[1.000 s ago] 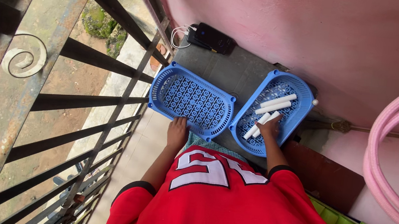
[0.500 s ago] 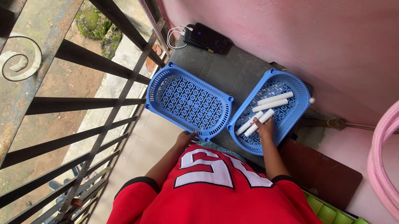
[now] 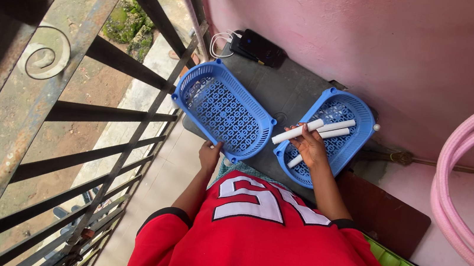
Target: The person repeatedly picks white cylindrical plastic pieces and a blue plastic tray from a small table, inserts the cylinders into the tray slots, and places the tray back on the table. The person handles the items one at a time and resets them multiple times.
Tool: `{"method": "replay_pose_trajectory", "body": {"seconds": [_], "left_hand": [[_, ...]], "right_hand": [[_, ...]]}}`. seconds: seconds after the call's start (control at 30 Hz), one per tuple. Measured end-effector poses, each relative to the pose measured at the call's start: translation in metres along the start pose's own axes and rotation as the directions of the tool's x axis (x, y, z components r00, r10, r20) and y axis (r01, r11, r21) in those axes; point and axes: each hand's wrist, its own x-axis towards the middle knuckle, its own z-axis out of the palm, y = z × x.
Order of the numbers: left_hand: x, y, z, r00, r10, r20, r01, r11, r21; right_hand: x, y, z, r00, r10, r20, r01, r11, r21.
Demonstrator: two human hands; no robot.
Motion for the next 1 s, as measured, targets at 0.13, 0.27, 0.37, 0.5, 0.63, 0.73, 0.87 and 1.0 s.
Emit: {"method": "replay_pose_trajectory", "body": {"seconds": [0.13,0.27,0.37,0.5,0.63,0.73,0.87,1.0], "left_hand": [[0.005,-0.001,-0.019,0.975,0.216,-0.049,-0.213,0.975,0.056],[0.005,0.010,-0.044,0.961,0.265,-0.080,-0.262,0.964,0.039],[0.003,0.022,-0.065,0.953,0.286,-0.095,-0.281,0.957,0.070],[0.000,0.037,-0.087,0.945,0.315,-0.091,-0.308,0.948,0.083],[0.002,0.044,-0.099,0.962,0.262,-0.069,-0.266,0.963,-0.051],[0.003,0.041,-0.101,0.965,0.262,-0.021,-0.262,0.950,-0.169],[0.000,0.042,-0.102,0.963,0.270,0.003,-0.265,0.946,-0.186],[-0.012,0.058,-0.112,0.966,0.256,-0.044,-0.257,0.966,-0.014]], "right_hand": [[0.005,0.001,0.023,1.000,0.017,-0.011,-0.017,0.999,0.034],[0.002,0.000,0.048,1.000,0.022,0.010,-0.023,0.996,0.087],[-0.007,-0.004,0.073,0.997,0.022,0.080,-0.034,0.987,0.157],[-0.029,-0.013,0.116,0.995,-0.021,0.097,0.013,0.996,0.088],[-0.056,-0.017,0.152,0.972,-0.220,0.088,0.233,0.954,-0.188],[-0.067,-0.017,0.164,0.923,-0.318,0.218,0.366,0.899,-0.239],[-0.074,-0.009,0.165,0.834,-0.388,0.393,0.512,0.809,-0.289],[-0.078,0.000,0.163,0.843,-0.365,0.395,0.473,0.853,-0.221]]}}
